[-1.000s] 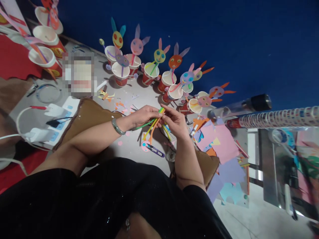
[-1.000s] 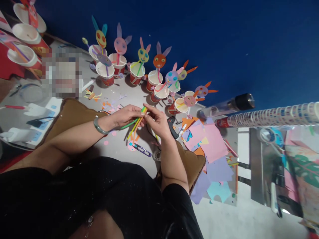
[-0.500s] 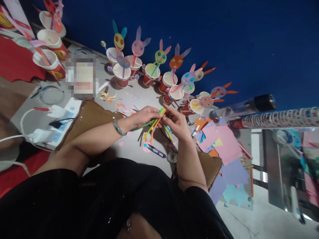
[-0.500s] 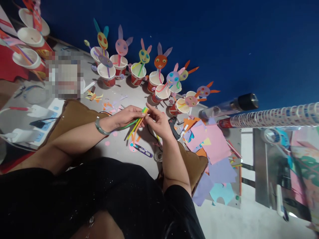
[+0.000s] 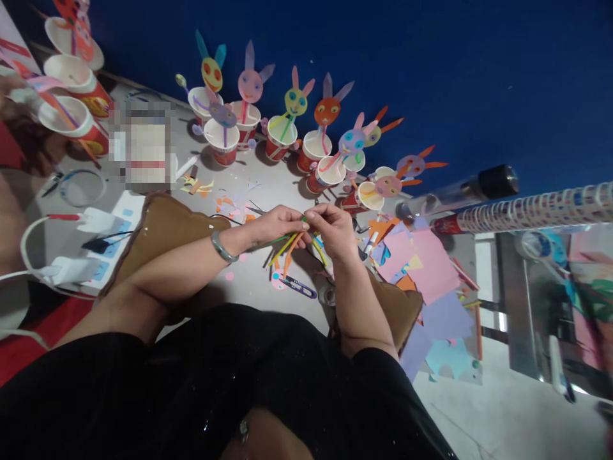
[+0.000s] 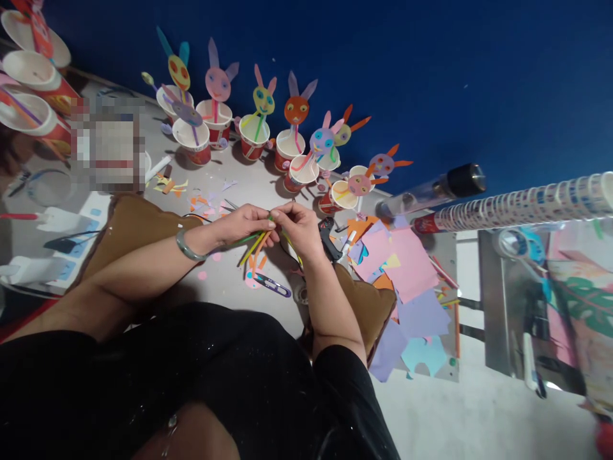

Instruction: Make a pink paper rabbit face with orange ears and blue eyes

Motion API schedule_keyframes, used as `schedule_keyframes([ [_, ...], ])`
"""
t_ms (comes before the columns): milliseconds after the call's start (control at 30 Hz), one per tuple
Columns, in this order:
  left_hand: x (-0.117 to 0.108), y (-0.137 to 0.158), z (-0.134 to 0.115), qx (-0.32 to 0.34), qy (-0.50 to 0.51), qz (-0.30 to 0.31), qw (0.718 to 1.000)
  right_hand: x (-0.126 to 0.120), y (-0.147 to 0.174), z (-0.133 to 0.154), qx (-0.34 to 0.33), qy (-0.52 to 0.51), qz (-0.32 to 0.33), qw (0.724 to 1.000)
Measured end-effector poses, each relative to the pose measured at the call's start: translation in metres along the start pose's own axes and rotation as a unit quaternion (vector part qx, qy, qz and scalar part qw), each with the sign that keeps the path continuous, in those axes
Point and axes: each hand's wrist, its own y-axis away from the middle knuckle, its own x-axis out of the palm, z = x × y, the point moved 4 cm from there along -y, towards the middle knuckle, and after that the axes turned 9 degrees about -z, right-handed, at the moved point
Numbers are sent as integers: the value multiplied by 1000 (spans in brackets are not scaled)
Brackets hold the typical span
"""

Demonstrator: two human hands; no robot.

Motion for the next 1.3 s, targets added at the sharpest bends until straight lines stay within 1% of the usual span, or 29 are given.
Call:
schedule_keyframes([
  [233,6,0,3,30,-6,102,994,0,9,15,-19,6,-10,1000],
  [333,11,4,1,36,-20,115,992,0,10,16,-18,3,-10,1000],
  [433,15,9,-2,28,-17,109,994,0,9,15,-30,2,-19,999],
  [500,17,11,-3,14,-7,89,996,0,10,15,-46,19,-26,998],
  [600,16,12,-4,-5,15,54,998,1,10,15,-88,64,-36,993],
  [733,14,10,-9,-23,33,21,999,-3,8,24,-132,112,-23,985],
  [800,9,9,-16,-14,34,-18,999,-15,8,37,-168,132,-42,976],
  [867,2,7,-24,4,37,-66,997,-32,12,56,-213,158,-83,961],
  [933,-5,5,-32,30,41,-103,993,-50,21,76,-252,199,-118,940],
  [967,-9,5,-37,44,43,-115,991,-59,26,85,-259,233,-132,928],
  [1067,-19,4,-49,77,56,-161,982,-81,45,100,-257,315,-157,900],
  [1133,-26,4,-55,86,67,-197,974,-94,57,99,-243,356,-157,889],
  [1200,-31,4,-60,99,80,-230,965,-109,67,89,-219,386,-159,882],
  [1300,-38,4,-64,114,84,-277,950,-135,80,63,-175,426,-181,869],
])
